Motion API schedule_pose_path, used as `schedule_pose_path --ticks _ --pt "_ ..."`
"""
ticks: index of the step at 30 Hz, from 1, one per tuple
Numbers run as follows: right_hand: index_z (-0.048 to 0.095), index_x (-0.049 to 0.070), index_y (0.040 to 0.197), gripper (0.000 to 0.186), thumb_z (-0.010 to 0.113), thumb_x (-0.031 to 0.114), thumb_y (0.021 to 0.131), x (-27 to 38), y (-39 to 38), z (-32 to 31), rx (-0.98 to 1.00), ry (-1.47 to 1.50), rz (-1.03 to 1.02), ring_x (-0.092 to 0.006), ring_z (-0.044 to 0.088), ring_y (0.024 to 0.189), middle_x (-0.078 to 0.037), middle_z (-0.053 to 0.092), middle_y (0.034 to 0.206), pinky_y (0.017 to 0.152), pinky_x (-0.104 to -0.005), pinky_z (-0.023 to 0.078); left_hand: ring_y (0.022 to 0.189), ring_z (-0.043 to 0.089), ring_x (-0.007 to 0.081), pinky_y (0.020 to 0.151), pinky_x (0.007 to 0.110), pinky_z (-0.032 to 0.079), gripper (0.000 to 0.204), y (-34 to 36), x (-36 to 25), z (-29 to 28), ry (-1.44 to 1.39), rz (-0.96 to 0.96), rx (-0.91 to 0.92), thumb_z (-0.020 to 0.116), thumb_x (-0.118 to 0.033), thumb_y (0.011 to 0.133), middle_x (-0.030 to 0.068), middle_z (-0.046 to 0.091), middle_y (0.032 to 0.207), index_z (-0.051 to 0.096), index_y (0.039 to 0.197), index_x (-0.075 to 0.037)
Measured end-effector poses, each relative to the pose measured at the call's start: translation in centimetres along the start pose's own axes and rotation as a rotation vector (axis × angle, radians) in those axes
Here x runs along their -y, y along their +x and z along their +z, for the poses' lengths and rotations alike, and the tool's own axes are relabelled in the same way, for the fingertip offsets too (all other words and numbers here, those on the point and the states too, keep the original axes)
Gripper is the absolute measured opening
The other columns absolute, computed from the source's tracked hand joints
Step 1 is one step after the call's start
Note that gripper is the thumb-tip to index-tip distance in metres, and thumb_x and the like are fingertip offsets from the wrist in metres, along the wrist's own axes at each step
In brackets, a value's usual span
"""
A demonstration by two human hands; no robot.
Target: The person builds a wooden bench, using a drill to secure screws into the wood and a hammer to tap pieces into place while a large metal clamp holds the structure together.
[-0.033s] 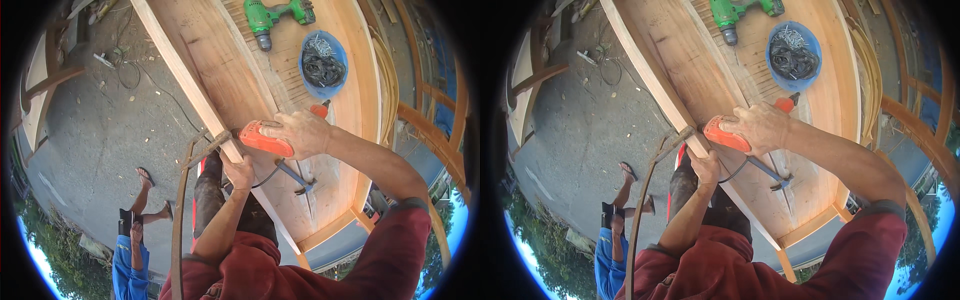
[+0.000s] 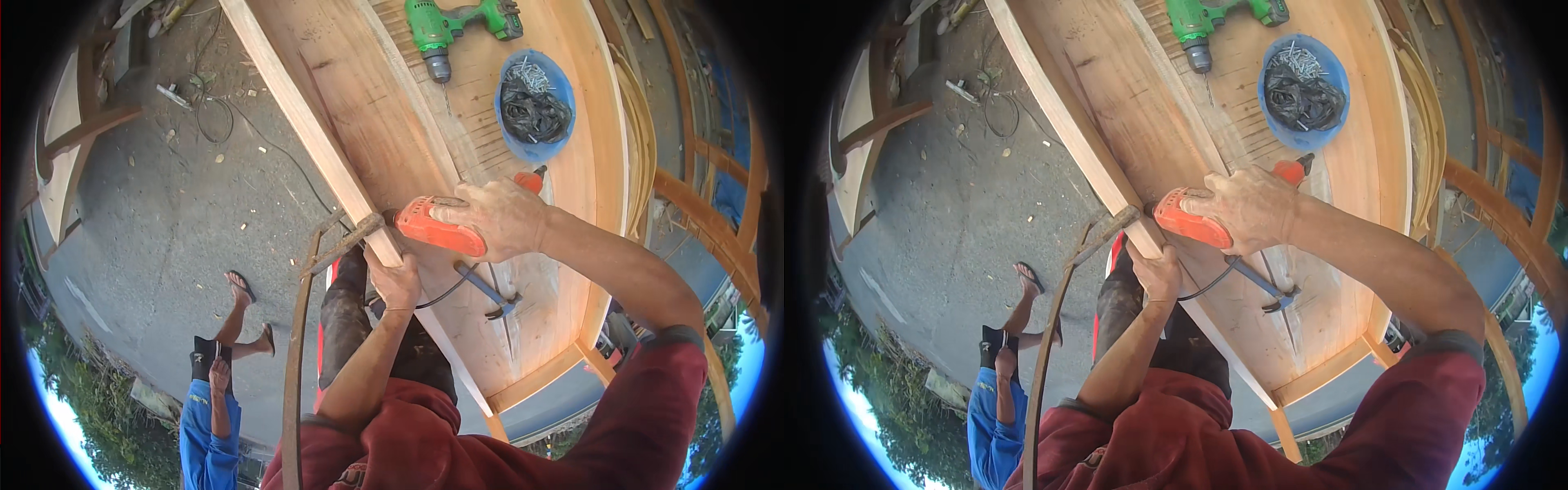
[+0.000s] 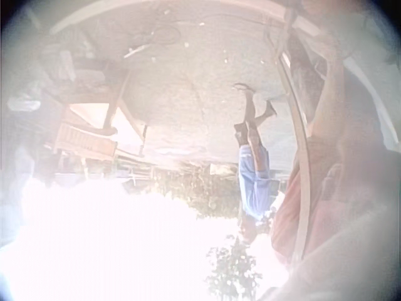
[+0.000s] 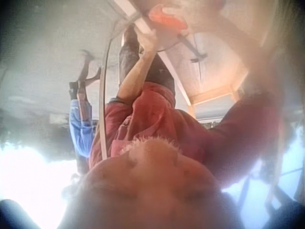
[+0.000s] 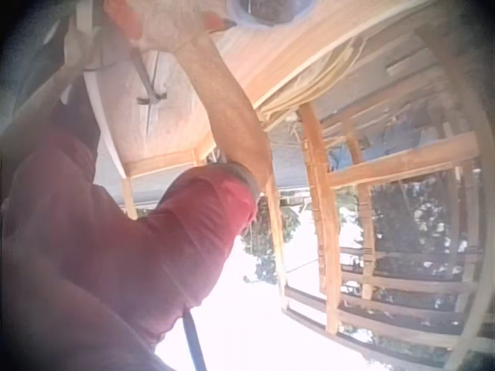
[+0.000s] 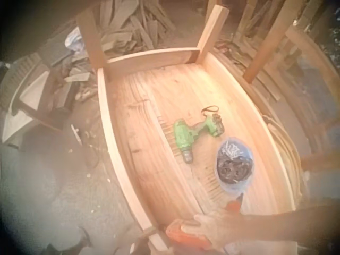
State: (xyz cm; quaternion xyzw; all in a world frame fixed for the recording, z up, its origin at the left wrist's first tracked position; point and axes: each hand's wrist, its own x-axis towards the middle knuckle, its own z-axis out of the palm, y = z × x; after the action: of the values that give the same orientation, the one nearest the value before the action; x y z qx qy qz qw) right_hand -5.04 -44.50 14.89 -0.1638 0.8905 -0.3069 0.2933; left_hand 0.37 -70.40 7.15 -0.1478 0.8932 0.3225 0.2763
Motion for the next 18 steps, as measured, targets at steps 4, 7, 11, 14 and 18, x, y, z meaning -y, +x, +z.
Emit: schedule_pose_path --ticks 4,7,11,14,18 --pt "0.061 0.018 0.122 0.057 0.079 0.034 0.07 0.2 -0.8 -1.6 0.027 -0.021 0.023 -0.0304 0.068 0.067 -0.014 0.06 0.092 0.06 -0.0431 0.056 0.105 0.063 0.0461 0.092 0.05 0.049 0.065 0.2 -1.0 0.1 -0.067 0.043 -0.039 0.065 -0.015 0.077 0.0279 0.063 0.112 0.044 0.136 0.002" --pt "0.059 0.019 0.129 0.065 0.081 0.039 0.072 0.7 0.2 -3.0 0.099 -0.209 -0.112 -0.0287 0.067 0.072 -0.012 0.06 0.095 0.06 -0.0427 0.055 0.104 0.063 0.0467 0.091 0.05 0.049 0.065 0.0 -2.2 -1.0 -0.159 -0.003 -0.014 0.065 -0.014 0.077 0.0282 0.064 0.111 0.044 0.136 0.002" --pt "0.059 0.02 0.129 0.064 0.08 0.037 0.07 0.5 0.2 -1.9 0.103 -0.1 0.017 -0.0289 0.068 0.077 -0.013 0.06 0.095 0.063 -0.0445 0.055 0.103 0.064 0.0474 0.092 0.049 0.05 0.067 -0.1 -1.4 -0.8 -0.035 0.019 -0.04 0.063 -0.016 0.076 0.0328 0.064 0.11 0.041 0.136 0.003" --pt "0.063 0.019 0.12 0.058 0.079 0.034 0.066 0.1 0.7 -1.2 0.046 -0.038 0.049 -0.034 0.069 0.08 -0.014 0.065 0.092 0.07 -0.0459 0.056 0.104 0.063 0.0467 0.092 0.049 0.05 0.069 -0.4 -0.7 -0.6 -0.023 -0.006 -0.037 0.065 -0.015 0.075 0.03 0.064 0.111 0.042 0.138 0.001" --pt "0.065 0.015 0.116 0.055 0.076 0.032 0.065 0.3 -1.5 -1.7 -0.103 0.214 0.094 -0.0347 0.068 0.09 -0.014 0.07 0.095 0.082 -0.0445 0.054 0.109 0.061 0.0485 0.096 0.05 0.048 0.074 -0.8 -1.0 -0.8 -0.071 0.008 0.004 0.066 -0.016 0.075 0.0317 0.062 0.117 0.039 0.141 0.003"
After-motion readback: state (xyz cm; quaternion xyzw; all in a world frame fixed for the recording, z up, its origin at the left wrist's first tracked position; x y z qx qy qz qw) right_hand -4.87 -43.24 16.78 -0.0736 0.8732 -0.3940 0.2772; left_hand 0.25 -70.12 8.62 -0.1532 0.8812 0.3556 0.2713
